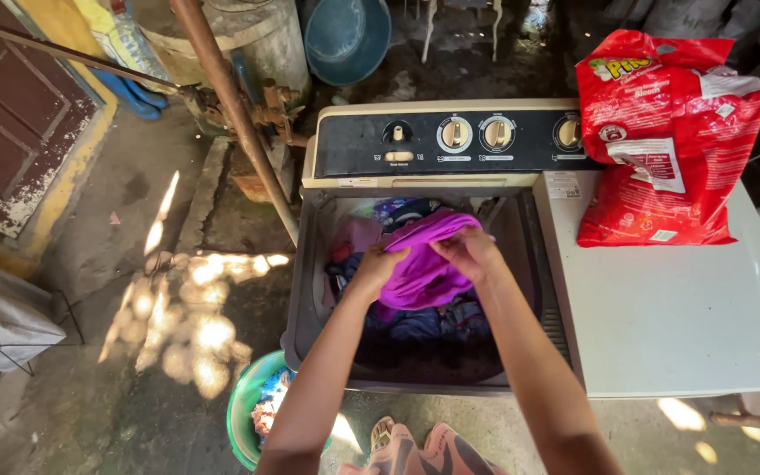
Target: Transfer clothes from a bucket into a top-loading washing machine and arrange them.
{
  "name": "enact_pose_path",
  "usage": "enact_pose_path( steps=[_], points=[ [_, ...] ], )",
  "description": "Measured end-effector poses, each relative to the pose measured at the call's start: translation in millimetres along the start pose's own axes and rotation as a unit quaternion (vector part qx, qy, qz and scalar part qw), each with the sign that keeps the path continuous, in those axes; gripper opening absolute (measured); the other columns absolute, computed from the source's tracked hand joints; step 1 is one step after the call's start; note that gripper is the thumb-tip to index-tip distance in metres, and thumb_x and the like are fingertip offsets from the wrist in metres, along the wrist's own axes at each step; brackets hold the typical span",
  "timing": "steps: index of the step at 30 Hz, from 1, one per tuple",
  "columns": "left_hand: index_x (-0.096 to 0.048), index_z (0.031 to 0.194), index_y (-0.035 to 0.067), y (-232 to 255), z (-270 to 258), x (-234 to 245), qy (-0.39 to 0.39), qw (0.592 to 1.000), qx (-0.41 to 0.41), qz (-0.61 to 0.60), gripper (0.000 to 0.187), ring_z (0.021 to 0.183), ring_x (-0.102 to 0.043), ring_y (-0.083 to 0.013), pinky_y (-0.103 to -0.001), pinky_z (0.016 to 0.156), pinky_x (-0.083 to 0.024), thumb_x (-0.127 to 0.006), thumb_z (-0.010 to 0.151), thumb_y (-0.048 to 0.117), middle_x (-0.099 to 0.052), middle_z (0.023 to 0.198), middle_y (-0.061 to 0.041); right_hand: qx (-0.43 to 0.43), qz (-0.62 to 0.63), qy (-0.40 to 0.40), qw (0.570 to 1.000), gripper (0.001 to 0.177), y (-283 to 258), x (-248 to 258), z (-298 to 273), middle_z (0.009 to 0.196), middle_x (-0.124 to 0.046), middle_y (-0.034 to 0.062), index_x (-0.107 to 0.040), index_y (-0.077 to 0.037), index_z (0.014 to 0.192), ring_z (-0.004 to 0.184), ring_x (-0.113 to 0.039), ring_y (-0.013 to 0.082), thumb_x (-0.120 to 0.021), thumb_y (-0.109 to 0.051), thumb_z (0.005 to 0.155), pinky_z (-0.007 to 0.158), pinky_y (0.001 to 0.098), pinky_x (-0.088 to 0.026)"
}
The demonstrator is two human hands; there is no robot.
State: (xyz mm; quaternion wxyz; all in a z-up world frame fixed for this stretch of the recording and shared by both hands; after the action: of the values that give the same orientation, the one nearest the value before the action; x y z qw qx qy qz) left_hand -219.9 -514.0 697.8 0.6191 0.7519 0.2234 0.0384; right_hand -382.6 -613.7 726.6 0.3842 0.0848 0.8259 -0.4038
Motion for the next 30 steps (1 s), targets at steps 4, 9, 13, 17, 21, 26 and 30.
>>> enact_pose_path(
  steps=[4,9,13,17,21,26,30],
  points=[
    [-0.077,0.1,-0.005,-13.3,33.8,-2.9,0.056,0.998,-0.038,-0.005,0.022,0.078,-0.064,-0.0174,-0.036,0.066,-0.049,-0.076,0.089,0.013,-0.075,0.092,-0.008,0.069,0.033,0.029,0.997,0.027,48.9,45.8,4.3,0.107,-0.069,0.0155,-0.063,0.003,0.106,0.102,-0.067,0.0253,-0.042,-0.013,0.105,0.095,0.0404,-0.059],
    [-0.08,0.1,-0.002,-16.3,32.4,-29.0,0.005,0.998,-0.049,0.045,0.026,0.077,-0.066,-0.0181,-0.036,0.064,-0.05,-0.075,0.082,0.016,-0.076,0.091,-0.01,0.148,-0.178,-0.006,0.973,0.041,89.5,34.7,41.4,0.109,-0.069,0.0039,-0.066,-0.019,0.115,0.099,-0.066,0.0192,-0.055,0.008,0.086,0.083,0.0349,-0.058],
    [-0.079,0.105,0.006,51.0,-38.2,-49.8,-0.079,0.941,-0.205,0.257,0.036,0.082,-0.074,-0.0197,-0.034,0.076,-0.056,-0.082,0.072,0.02,-0.08,0.093,-0.011,0.326,-0.506,-0.048,0.797,0.018,40.9,67.9,83.5,0.102,-0.071,0.0092,-0.066,-0.012,0.11,0.092,-0.068,0.023,-0.058,-0.004,0.095,0.077,0.0348,-0.058],
    [-0.079,0.105,0.007,35.9,-13.6,-21.5,0.002,0.931,-0.079,0.357,0.03,0.079,-0.073,-0.0229,-0.035,0.072,-0.054,-0.078,0.083,0.028,-0.077,0.089,-0.015,-0.065,0.018,-0.021,0.998,0.019,80.7,110.3,119.8,0.103,-0.068,0.0079,-0.066,-0.012,0.118,0.088,-0.064,0.0221,-0.052,-0.018,0.106,0.079,0.0415,-0.057],
    [-0.078,0.111,0.003,-17.2,36.5,-17.7,-0.047,0.995,-0.087,0.028,0.03,0.09,-0.071,-0.0182,-0.034,0.08,-0.056,-0.072,0.085,0.018,-0.078,0.101,-0.009,-0.112,0.01,-0.11,0.988,0.038,76.2,26.4,34.3,0.113,-0.069,0.0186,-0.064,-0.006,0.123,0.094,-0.065,0.0296,-0.045,-0.031,0.102,0.084,0.0429,-0.058],
    [-0.073,0.111,0.002,32.7,-2.8,-34.9,-0.044,0.993,-0.099,0.041,0.035,0.09,-0.071,-0.0187,-0.035,0.079,-0.057,-0.074,0.077,0.011,-0.076,0.1,-0.007,-0.04,-0.002,-0.078,0.996,0.032,56.8,6.9,16.5,0.122,-0.068,0.012,-0.061,-0.008,0.127,0.106,-0.066,0.0254,-0.046,-0.025,0.104,0.092,0.0444,-0.056],
    [-0.08,0.106,0.0,37.4,2.2,-21.0,-0.005,0.877,-0.065,0.477,0.029,0.096,-0.077,-0.0261,-0.037,0.087,-0.054,-0.08,0.09,0.024,-0.075,0.1,-0.018,0.093,0.073,-0.17,0.978,0.016,83.2,138.1,139.5,0.108,-0.063,0.0101,-0.059,-0.004,0.123,0.098,-0.061,0.0243,-0.05,-0.014,0.114,0.095,0.0513,-0.058]
  ],
)
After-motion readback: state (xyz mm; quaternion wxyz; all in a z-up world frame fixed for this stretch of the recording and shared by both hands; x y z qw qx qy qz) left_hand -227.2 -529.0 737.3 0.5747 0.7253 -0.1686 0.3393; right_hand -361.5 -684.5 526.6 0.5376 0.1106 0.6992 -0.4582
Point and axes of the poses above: each hand's wrist, its own z-axis towards the middle knuckle, its own x-axis out of the back of the hand, y = z × x, the point moved 7 cm from there along z, towards the middle knuckle
